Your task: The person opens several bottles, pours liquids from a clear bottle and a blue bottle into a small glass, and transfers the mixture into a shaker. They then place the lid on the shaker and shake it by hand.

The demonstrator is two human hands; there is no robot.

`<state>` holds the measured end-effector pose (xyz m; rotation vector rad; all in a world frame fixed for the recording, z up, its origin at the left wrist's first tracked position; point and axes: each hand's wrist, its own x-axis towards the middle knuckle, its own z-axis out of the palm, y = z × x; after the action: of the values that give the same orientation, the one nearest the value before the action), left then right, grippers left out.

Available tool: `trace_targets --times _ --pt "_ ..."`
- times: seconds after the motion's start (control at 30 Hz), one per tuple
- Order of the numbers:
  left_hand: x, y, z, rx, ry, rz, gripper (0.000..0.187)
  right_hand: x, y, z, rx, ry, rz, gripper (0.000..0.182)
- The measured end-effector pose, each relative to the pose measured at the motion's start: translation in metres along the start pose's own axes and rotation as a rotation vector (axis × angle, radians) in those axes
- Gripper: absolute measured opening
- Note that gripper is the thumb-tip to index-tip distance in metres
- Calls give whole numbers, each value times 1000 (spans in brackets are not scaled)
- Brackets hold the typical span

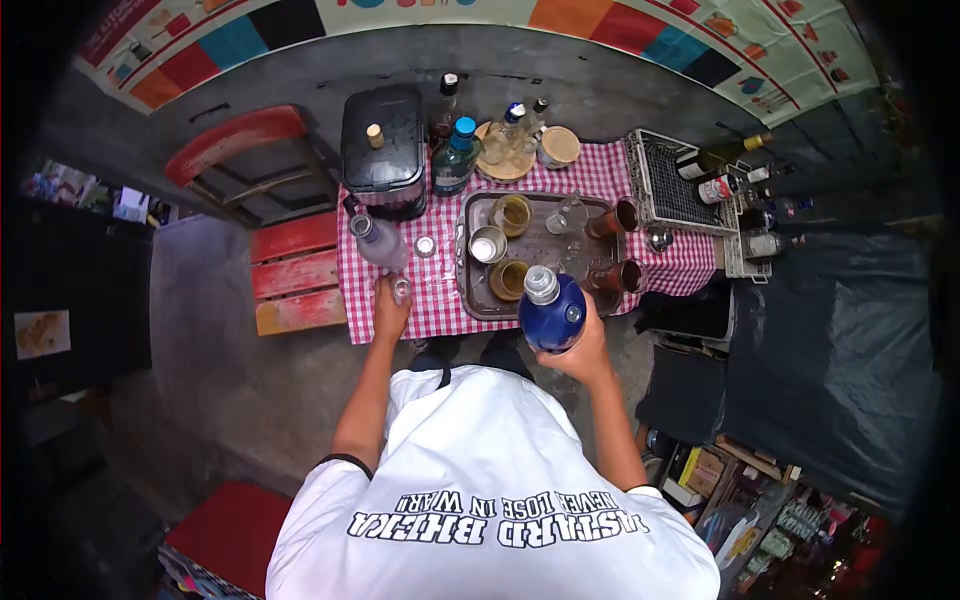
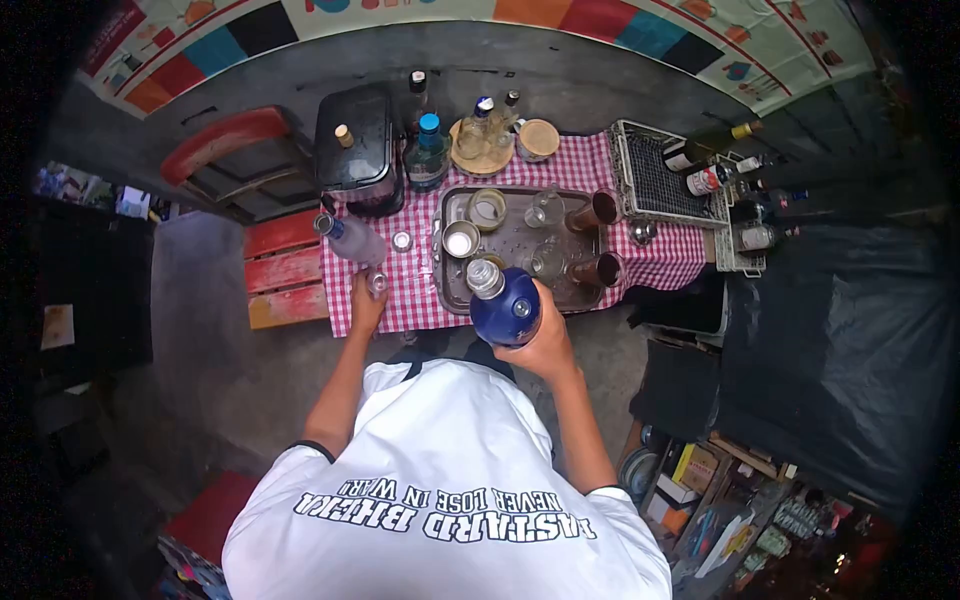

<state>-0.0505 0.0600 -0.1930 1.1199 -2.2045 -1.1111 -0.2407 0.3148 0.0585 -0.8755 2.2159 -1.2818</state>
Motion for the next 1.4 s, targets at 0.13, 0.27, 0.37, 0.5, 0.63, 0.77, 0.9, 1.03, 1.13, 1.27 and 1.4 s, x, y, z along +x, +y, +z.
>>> trace_targets --times 0.13,0.27,0.37,0.5,0.63,0.77,0.9,1.03,1.13,1.27,1.4 --pt "9 -8 1 -123 9 -12 59 7 1 -5 -22 11 -69 98" --pt "-2 33 -13 -119 28 17 51 15 -1 -24 -36 -60 -57 96" --pt "-17 104 -35 -305 -42 11 50 24 -8 -42 -46 -124 -58 93" --pt "-26 188 -45 -398 -76 135 49 35 -13 -77 -103 -233 -87 92" --pt "-23 254 -38 -455 -138 233 53 48 -8 -113 -233 -346 -217 93" --pt "-19 299 -28 -413 -156 346 52 52 -9 -146 -292 -432 -255 95" --pt "-22 325 -16 -435 -178 391 54 52 -8 -176 -365 -485 -279 95" --pt "-29 342 -10 -363 -177 426 55 52 3 -199 -411 -519 -275 92" --pt "-33 358 -9 -360 -170 450 55 50 -3 -214 -404 -529 -301 87" --pt "-35 366 -1 -334 -160 491 54 49 3 -226 -441 -538 -286 86" --pt "-37 372 3 -329 -153 512 54 48 9 -232 -428 -550 -311 86"
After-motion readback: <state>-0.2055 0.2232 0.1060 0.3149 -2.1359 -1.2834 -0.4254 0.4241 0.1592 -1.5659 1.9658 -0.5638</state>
